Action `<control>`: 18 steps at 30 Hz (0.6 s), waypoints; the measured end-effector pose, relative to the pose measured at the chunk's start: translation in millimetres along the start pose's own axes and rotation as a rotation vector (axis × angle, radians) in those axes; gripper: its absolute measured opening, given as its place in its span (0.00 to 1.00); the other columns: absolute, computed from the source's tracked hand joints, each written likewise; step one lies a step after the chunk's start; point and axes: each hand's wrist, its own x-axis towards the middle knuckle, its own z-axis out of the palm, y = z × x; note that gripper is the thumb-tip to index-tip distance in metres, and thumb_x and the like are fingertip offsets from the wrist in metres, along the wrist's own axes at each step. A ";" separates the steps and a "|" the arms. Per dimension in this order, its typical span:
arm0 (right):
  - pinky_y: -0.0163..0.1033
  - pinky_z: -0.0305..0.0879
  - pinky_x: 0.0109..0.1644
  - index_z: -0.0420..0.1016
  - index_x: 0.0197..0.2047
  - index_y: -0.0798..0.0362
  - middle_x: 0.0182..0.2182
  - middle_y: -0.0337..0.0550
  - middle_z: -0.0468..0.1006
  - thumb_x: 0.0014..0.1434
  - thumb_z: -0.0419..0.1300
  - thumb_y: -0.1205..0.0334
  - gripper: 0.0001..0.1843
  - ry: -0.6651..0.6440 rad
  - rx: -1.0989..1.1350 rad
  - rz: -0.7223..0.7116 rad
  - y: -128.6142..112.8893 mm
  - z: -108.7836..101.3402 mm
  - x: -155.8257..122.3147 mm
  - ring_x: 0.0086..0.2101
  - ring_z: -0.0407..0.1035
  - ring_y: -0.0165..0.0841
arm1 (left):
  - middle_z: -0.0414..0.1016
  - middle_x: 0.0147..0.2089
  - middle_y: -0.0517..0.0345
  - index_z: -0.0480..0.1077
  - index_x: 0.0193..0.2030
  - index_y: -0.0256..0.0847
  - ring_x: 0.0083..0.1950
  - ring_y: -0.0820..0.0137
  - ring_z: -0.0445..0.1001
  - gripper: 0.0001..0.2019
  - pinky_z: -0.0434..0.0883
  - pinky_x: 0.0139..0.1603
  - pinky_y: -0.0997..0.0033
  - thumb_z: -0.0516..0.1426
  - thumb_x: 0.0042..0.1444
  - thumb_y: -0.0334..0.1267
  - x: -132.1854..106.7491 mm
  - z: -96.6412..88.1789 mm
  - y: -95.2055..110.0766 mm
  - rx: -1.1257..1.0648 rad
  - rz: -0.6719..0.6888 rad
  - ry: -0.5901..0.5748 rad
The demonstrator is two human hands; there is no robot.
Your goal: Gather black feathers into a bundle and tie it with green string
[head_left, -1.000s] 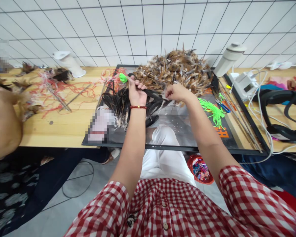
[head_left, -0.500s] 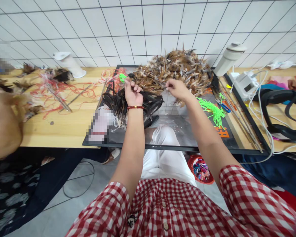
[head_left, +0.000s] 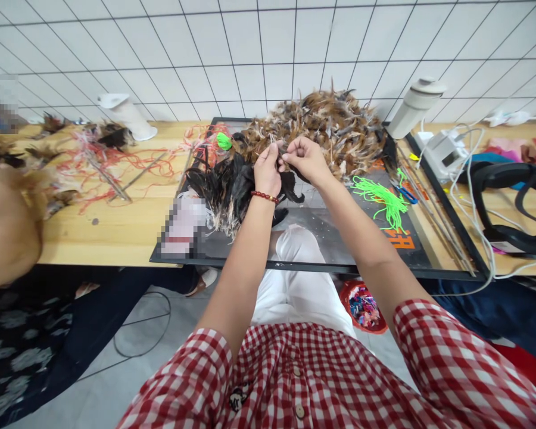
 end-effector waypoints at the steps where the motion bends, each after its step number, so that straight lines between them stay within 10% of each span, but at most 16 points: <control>1: 0.37 0.70 0.43 0.68 0.39 0.49 0.30 0.37 0.75 0.57 0.68 0.56 0.14 0.016 -0.007 0.001 0.2 -0.4 0.0 0.35 0.75 0.32 | 0.78 0.34 0.60 0.79 0.38 0.40 0.30 0.80 0.73 0.10 0.67 0.29 0.82 0.64 0.65 0.45 0.5 -0.2 0.2 0.001 0.010 0.010; 6: 0.39 0.68 0.43 0.78 0.37 0.55 0.30 0.40 0.78 0.55 0.64 0.62 0.06 -0.008 -0.351 -0.068 8.3 -15.0 3.4 0.34 0.72 0.34 | 0.80 0.41 0.57 0.78 0.41 0.45 0.48 0.72 0.81 0.13 0.76 0.51 0.73 0.59 0.68 0.51 3.4 -7.5 22.0 -0.070 0.145 0.021; 12: 0.32 0.62 0.37 0.85 0.50 0.55 0.25 0.30 0.75 0.46 0.75 0.65 0.26 -0.971 -0.513 -0.117 3.3 0.2 -15.3 0.29 0.67 0.28 | 0.77 0.32 0.59 0.78 0.42 0.51 0.43 0.73 0.80 0.19 0.76 0.48 0.73 0.47 0.75 0.50 7.6 -31.7 61.9 -0.186 0.264 0.153; 15: 0.31 0.59 0.35 0.79 0.63 0.54 0.26 0.29 0.73 0.49 0.75 0.69 0.36 -1.004 -0.626 -0.246 -2.7 24.7 -27.1 0.29 0.65 0.27 | 0.74 0.27 0.58 0.79 0.46 0.53 0.37 0.71 0.79 0.26 0.76 0.44 0.70 0.40 0.76 0.49 9.8 -38.3 64.0 -0.198 0.242 0.209; 18: 0.34 0.61 0.40 0.85 0.51 0.53 0.34 0.37 0.80 0.56 0.71 0.68 0.18 -0.944 -0.795 -0.309 -4.3 32.7 -30.1 0.35 0.69 0.30 | 0.73 0.26 0.59 0.79 0.49 0.53 0.34 0.70 0.77 0.27 0.75 0.43 0.70 0.38 0.76 0.50 13.8 -42.1 59.3 -0.181 0.234 0.180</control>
